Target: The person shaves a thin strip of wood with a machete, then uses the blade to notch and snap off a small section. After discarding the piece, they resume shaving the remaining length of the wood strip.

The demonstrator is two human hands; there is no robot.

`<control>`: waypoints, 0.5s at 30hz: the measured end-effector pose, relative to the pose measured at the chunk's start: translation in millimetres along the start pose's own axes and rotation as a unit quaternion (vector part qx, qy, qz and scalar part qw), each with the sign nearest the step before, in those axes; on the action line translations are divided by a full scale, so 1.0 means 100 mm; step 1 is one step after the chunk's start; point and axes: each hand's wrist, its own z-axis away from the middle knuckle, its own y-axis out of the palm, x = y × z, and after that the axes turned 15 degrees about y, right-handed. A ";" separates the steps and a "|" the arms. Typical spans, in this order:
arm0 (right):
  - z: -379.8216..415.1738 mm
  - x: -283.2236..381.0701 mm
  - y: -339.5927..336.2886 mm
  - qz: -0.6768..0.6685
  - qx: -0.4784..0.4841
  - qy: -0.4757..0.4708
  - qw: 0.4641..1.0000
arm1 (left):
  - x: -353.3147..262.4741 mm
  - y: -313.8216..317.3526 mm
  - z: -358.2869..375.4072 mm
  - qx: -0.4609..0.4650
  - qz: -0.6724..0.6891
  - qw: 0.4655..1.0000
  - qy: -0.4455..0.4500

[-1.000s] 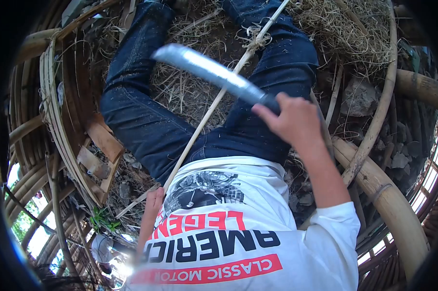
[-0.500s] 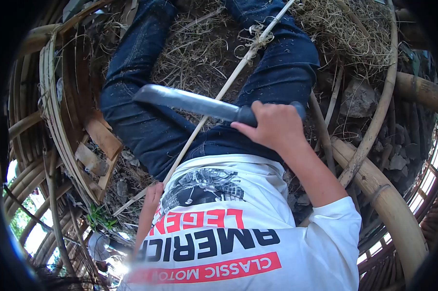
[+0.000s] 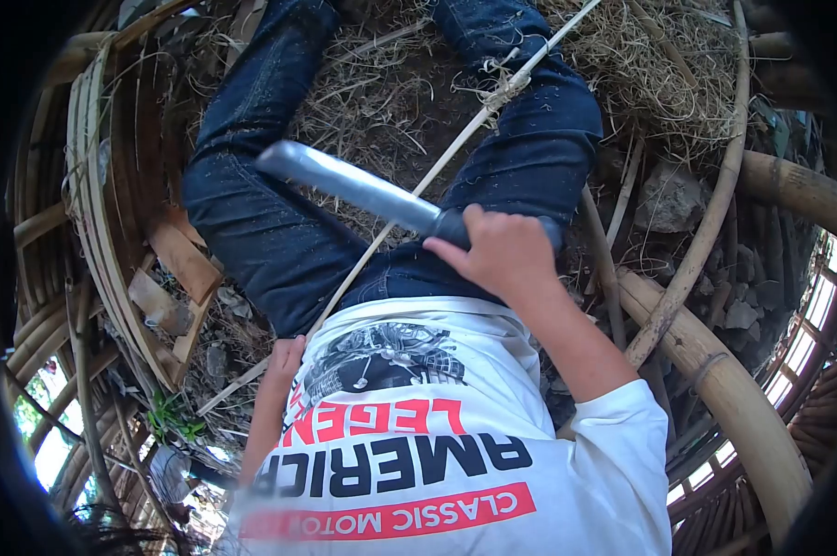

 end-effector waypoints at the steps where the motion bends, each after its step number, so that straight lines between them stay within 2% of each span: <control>1: 0.02 0.01 0.00 -0.002 -0.001 -0.009 1.000 | 0.00 0.00 0.00 0.007 0.008 1.000 0.003; 4: -0.10 -0.16 -0.09 0.026 -0.057 0.005 0.998 | 0.06 -0.03 -0.02 0.027 0.026 0.999 -0.001; 7: -0.31 -0.66 -0.25 0.047 -0.112 0.128 0.984 | 0.08 -0.05 -0.07 0.049 0.047 0.998 -0.003; 8: -0.37 -0.80 -0.33 0.057 -0.101 0.164 0.980 | 0.08 -0.04 -0.10 0.054 0.057 0.997 0.001; 11: -0.32 -0.83 -0.37 0.090 -0.123 0.148 0.977 | 0.16 -0.03 -0.14 0.063 0.058 0.996 0.012; 15: -0.20 -0.61 -0.26 0.032 -0.129 0.145 0.981 | 0.23 0.00 -0.12 0.060 0.063 0.996 0.011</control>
